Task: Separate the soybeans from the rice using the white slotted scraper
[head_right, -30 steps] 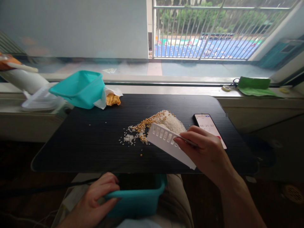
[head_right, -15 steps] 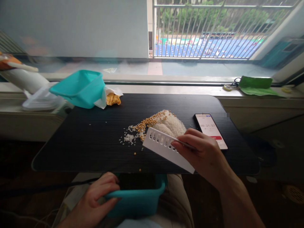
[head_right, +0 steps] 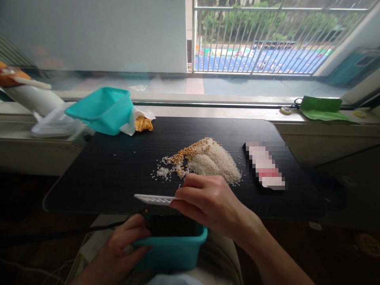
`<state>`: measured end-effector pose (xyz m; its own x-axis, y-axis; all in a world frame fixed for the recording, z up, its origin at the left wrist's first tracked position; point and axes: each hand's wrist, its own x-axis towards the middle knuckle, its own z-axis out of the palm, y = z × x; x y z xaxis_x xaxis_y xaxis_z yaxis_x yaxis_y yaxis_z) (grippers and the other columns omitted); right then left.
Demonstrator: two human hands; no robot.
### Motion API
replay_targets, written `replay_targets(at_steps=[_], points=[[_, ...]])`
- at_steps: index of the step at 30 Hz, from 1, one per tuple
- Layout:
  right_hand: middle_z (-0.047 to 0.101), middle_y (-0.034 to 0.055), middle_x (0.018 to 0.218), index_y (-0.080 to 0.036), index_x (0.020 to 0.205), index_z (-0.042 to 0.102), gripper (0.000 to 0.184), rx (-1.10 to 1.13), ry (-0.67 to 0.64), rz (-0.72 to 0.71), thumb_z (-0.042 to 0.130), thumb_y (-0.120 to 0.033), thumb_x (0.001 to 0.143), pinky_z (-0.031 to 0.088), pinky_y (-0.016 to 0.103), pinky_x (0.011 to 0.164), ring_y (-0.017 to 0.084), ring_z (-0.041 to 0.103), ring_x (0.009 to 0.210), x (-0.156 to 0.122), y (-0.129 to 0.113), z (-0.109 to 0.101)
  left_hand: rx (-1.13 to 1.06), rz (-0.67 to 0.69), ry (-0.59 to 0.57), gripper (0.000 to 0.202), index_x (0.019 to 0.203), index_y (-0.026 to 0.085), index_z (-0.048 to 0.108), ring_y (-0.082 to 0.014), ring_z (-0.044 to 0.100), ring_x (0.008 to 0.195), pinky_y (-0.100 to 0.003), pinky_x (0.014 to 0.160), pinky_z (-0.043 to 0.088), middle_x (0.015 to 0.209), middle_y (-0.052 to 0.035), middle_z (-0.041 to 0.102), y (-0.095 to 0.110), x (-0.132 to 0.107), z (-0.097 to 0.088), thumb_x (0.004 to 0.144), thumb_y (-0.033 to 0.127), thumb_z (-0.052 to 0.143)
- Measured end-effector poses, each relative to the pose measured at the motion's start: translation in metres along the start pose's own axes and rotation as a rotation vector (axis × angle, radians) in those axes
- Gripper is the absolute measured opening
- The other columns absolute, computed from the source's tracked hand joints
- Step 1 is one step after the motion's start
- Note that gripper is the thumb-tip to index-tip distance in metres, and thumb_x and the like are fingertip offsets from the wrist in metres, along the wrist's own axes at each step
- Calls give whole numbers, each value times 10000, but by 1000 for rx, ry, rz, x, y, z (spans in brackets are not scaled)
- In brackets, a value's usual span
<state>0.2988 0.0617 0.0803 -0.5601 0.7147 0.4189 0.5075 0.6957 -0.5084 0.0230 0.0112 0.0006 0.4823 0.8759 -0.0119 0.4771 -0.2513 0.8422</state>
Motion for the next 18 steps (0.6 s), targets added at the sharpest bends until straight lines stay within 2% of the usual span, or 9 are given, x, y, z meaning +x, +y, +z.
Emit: replay_targets(at_steps=[4, 9, 11, 14, 18], points=[[534, 3, 702, -153, 847, 705, 175, 47, -33, 27, 611, -230, 974, 333, 246, 516, 95, 458, 571, -12, -9, -7, 15, 97, 74, 156, 756, 208, 713, -213, 693, 870, -246, 744, 565, 864, -49, 722, -4, -1, -9, 787, 84, 622], [581, 17, 732, -156, 927, 701, 56, 56, 120, 56, 647, -159, 938, 388, 225, 536, 97, 519, 591, -17, -9, -6, 69, 82, 69, 125, 751, 205, 717, -210, 699, 821, -241, 719, 570, 838, -56, 720, -13, -7, -22, 844, 146, 658], [587, 20, 739, -158, 917, 704, 62, 53, 152, 48, 648, -173, 940, 395, 226, 541, 97, 520, 590, -9, -7, 3, 78, 55, 52, 128, 755, 203, 724, -199, 698, 800, -229, 707, 567, 826, -48, 706, -15, -9, -25, 834, 134, 650], [569, 12, 708, -154, 861, 705, 167, 55, 152, 2, 612, -234, 974, 376, 232, 534, 98, 498, 577, 10, -9, 24, 89, -7, 58, 123, 764, 207, 738, -187, 703, 797, -210, 710, 567, 850, -37, 698, -18, -15, -30, 818, 139, 650], [535, -1, 680, -159, 758, 682, 329, -17, 93, -62, 530, -291, 1018, 323, 249, 528, 101, 454, 572, 34, -18, 47, 137, -84, 111, 100, 808, 233, 769, -195, 718, 862, -194, 743, 576, 929, -30, 723, -28, -27, -44, 835, 204, 677]])
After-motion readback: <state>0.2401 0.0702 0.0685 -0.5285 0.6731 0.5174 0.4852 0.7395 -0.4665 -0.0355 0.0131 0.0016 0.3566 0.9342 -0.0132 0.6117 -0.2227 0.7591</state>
